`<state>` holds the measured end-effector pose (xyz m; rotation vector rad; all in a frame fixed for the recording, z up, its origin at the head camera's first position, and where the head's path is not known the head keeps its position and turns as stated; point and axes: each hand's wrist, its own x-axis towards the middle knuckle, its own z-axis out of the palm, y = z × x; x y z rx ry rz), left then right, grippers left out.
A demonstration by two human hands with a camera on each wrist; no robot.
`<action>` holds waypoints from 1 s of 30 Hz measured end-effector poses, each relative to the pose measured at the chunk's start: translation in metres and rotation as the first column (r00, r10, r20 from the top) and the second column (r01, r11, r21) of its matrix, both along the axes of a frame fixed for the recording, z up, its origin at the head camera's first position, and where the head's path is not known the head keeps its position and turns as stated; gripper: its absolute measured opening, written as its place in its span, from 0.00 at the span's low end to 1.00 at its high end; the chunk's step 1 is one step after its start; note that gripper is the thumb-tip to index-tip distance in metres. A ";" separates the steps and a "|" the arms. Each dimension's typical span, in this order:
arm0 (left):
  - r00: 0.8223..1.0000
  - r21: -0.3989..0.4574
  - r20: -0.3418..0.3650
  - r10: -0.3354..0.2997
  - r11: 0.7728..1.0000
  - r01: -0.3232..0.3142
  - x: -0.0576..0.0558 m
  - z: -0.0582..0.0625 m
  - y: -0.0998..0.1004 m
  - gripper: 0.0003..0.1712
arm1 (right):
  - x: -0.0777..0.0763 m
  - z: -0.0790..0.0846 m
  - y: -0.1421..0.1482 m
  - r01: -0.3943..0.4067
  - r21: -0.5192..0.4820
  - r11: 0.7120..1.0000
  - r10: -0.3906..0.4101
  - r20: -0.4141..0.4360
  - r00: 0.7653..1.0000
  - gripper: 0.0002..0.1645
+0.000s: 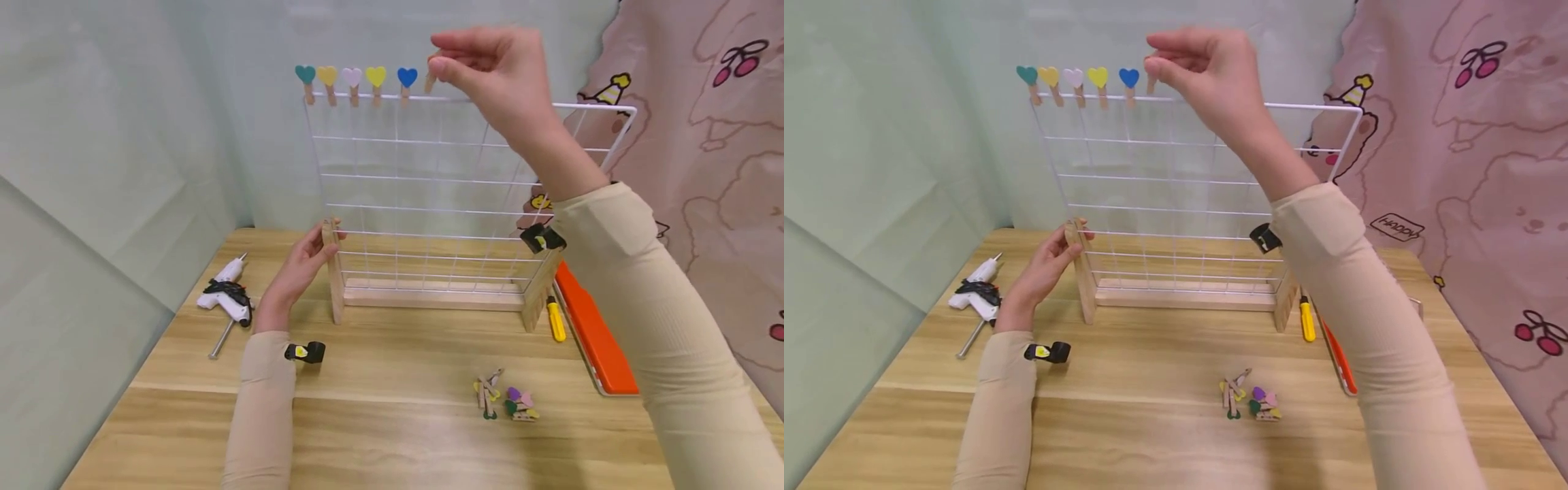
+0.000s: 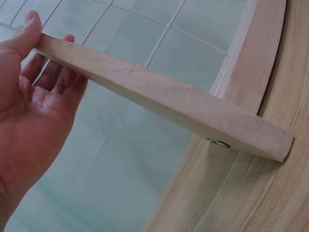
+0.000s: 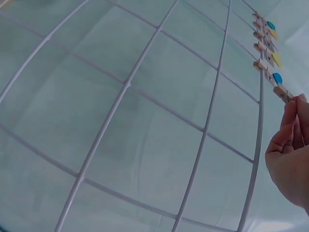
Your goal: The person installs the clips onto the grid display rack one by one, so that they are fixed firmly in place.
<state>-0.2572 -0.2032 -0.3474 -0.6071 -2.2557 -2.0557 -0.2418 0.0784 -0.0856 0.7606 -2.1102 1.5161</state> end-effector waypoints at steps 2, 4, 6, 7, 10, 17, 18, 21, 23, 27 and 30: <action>1.000 0.003 -0.001 -0.001 1.000 0.001 0.000 0.000 0.000 0.27 | -0.001 0.000 -0.001 0.021 0.028 0.999 -0.021 0.006 1.000 0.17; 1.000 0.004 -0.002 -0.003 1.000 0.004 0.001 0.000 0.000 0.26 | -0.002 0.000 -0.002 0.031 0.041 0.999 -0.032 0.019 0.999 0.17; 1.000 0.009 -0.007 -0.007 1.000 0.007 0.001 0.000 0.001 0.26 | -0.002 0.000 -0.002 0.037 0.050 0.998 -0.039 0.029 0.999 0.17; 1.000 0.010 -0.011 -0.009 1.000 0.009 0.001 0.000 0.001 0.26 | -0.003 0.000 -0.003 0.043 0.056 0.997 -0.045 0.029 0.999 0.17; 1.000 0.004 -0.022 -0.011 1.000 0.011 0.000 0.000 0.001 0.27 | -0.003 0.000 -0.003 0.066 0.074 0.995 -0.068 0.019 0.997 0.17; 1.000 -0.016 -0.026 0.002 1.000 -0.002 0.000 0.002 0.004 0.27 | -0.007 -0.005 -0.001 0.111 0.119 0.987 -0.112 0.006 0.994 0.13; 1.000 -0.013 -0.025 -0.001 1.000 0.000 0.000 0.002 0.004 0.27 | -0.008 -0.006 -0.001 0.113 0.124 0.986 -0.115 0.011 0.993 0.13; 1.000 -0.003 -0.022 -0.008 1.000 0.008 0.000 0.001 0.005 0.26 | -0.008 -0.006 0.000 0.112 0.125 0.986 -0.116 0.027 0.993 0.13; 1.000 -0.001 -0.024 -0.012 1.000 0.012 -0.001 0.001 0.005 0.26 | -0.008 -0.005 0.000 0.118 0.149 0.982 -0.123 0.022 0.992 0.14; 0.999 -0.010 -0.032 -0.012 1.000 0.012 -0.001 0.000 0.004 0.26 | -0.006 -0.001 0.000 0.130 0.221 0.966 -0.137 0.016 0.990 0.15; 0.999 -0.007 -0.031 -0.012 1.000 0.012 -0.001 0.000 0.004 0.26 | -0.005 0.001 -0.001 0.121 0.253 0.960 -0.133 0.032 0.991 0.17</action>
